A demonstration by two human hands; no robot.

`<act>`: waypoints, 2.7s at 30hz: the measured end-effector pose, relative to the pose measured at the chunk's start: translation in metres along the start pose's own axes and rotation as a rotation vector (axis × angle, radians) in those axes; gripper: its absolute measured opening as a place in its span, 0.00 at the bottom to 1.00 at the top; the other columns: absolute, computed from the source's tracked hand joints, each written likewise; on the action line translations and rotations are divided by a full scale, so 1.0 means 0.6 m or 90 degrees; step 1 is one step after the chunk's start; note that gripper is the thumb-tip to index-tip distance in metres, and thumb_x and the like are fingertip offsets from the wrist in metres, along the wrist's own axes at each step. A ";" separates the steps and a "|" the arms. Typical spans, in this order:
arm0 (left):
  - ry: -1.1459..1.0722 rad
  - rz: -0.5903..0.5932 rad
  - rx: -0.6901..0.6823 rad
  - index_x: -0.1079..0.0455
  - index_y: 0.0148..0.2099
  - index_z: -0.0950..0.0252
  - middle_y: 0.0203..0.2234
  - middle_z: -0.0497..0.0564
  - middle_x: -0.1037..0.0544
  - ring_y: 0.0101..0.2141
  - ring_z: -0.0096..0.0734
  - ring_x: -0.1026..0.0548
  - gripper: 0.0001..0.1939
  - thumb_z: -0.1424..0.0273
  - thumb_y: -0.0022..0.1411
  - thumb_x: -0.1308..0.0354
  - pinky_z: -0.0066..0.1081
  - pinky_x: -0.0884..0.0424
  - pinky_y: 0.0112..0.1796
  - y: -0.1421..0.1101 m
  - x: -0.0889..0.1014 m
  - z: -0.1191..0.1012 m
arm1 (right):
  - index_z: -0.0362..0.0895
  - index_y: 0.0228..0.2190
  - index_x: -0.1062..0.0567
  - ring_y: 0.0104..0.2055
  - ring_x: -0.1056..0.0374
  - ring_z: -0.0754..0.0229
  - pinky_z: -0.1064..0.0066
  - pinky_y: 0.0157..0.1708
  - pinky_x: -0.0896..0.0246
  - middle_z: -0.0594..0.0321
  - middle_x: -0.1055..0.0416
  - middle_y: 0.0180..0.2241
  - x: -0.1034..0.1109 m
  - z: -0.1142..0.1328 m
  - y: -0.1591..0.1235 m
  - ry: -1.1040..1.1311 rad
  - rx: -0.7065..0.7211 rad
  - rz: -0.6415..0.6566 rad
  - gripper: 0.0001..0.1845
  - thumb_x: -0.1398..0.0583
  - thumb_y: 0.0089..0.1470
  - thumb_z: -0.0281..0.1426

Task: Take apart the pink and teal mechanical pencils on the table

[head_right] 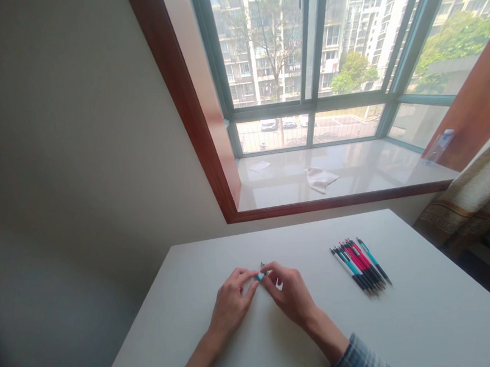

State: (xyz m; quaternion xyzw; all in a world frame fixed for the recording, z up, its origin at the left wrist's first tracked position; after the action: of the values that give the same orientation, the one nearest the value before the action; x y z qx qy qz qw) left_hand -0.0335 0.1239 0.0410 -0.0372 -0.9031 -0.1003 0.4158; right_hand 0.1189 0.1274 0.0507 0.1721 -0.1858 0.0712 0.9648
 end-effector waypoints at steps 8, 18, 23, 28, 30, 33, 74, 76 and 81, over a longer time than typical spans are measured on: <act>0.019 0.011 -0.036 0.20 0.48 0.54 0.45 0.51 0.23 0.47 0.41 0.24 0.12 0.64 0.69 0.45 0.39 0.31 0.50 -0.003 -0.005 -0.012 | 0.48 0.38 0.21 0.34 0.28 0.55 0.64 0.38 0.35 0.61 0.22 0.34 0.039 -0.068 0.014 -0.106 -0.087 -0.045 0.10 0.42 0.58 0.31; 0.001 0.049 -0.048 0.23 0.54 0.56 0.49 0.53 0.23 0.45 0.41 0.24 0.16 0.67 0.65 0.40 0.39 0.29 0.50 0.005 0.000 -0.001 | 0.48 0.39 0.18 0.41 0.30 0.52 0.63 0.45 0.37 0.58 0.25 0.37 0.012 -0.072 0.007 -0.183 -0.059 0.054 0.12 0.42 0.59 0.31; -0.031 0.119 -0.083 0.23 0.55 0.54 0.49 0.52 0.23 0.40 0.36 0.22 0.15 0.67 0.70 0.46 0.35 0.26 0.45 0.011 -0.001 0.007 | 0.48 0.39 0.18 0.41 0.30 0.54 0.64 0.45 0.37 0.59 0.25 0.37 0.007 -0.070 0.007 -0.185 -0.063 0.075 0.11 0.42 0.60 0.31; 0.014 0.083 -0.115 0.23 0.54 0.52 0.50 0.51 0.22 0.50 0.42 0.24 0.15 0.69 0.67 0.41 0.40 0.28 0.53 0.008 -0.003 0.001 | 0.50 0.39 0.18 0.41 0.30 0.54 0.64 0.45 0.38 0.61 0.25 0.37 0.002 -0.066 0.005 -0.196 -0.052 0.079 0.10 0.40 0.60 0.32; 0.029 0.064 -0.117 0.23 0.54 0.52 0.50 0.51 0.22 0.50 0.42 0.24 0.15 0.68 0.67 0.41 0.41 0.28 0.53 0.008 -0.004 -0.001 | 0.50 0.39 0.18 0.41 0.30 0.54 0.64 0.45 0.38 0.61 0.25 0.37 0.001 -0.065 0.005 -0.196 -0.049 0.082 0.10 0.40 0.60 0.32; 0.043 0.054 -0.124 0.24 0.56 0.53 0.52 0.51 0.22 0.52 0.43 0.25 0.16 0.68 0.68 0.41 0.45 0.29 0.55 0.009 -0.006 -0.001 | 0.51 0.40 0.18 0.41 0.30 0.55 0.64 0.46 0.39 0.62 0.25 0.37 -0.001 -0.065 0.005 -0.194 -0.048 0.085 0.10 0.40 0.60 0.31; 0.028 0.042 -0.133 0.24 0.57 0.49 0.53 0.50 0.22 0.52 0.43 0.25 0.16 0.65 0.69 0.42 0.44 0.28 0.54 0.009 -0.005 -0.007 | 0.51 0.43 0.20 0.43 0.29 0.53 0.61 0.49 0.40 0.61 0.24 0.38 -0.011 -0.064 0.004 -0.202 -0.051 0.085 0.12 0.39 0.58 0.31; 0.024 0.042 -0.132 0.25 0.57 0.50 0.53 0.50 0.22 0.52 0.43 0.25 0.16 0.65 0.69 0.42 0.44 0.28 0.54 0.009 -0.005 -0.007 | 0.51 0.43 0.20 0.43 0.29 0.53 0.61 0.49 0.40 0.61 0.24 0.39 -0.011 -0.064 0.005 -0.202 -0.049 0.084 0.12 0.40 0.58 0.31; 0.006 0.040 -0.120 0.25 0.57 0.52 0.53 0.50 0.22 0.53 0.42 0.25 0.16 0.64 0.69 0.43 0.43 0.29 0.55 0.010 -0.003 -0.007 | 0.50 0.44 0.20 0.43 0.29 0.53 0.61 0.48 0.40 0.61 0.24 0.38 -0.010 -0.061 0.005 -0.202 -0.049 0.086 0.13 0.40 0.57 0.30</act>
State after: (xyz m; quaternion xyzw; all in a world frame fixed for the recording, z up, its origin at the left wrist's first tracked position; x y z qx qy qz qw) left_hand -0.0284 0.1290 0.0430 -0.1044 -0.8862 -0.1718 0.4174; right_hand 0.1249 0.1427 0.0176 0.1313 -0.3497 0.1007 0.9221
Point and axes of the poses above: each hand's wrist, its own y-axis towards the middle knuckle, its own x-axis out of the back of the hand, z = x × y, the point moved 10 cm from there along y, towards the middle knuckle
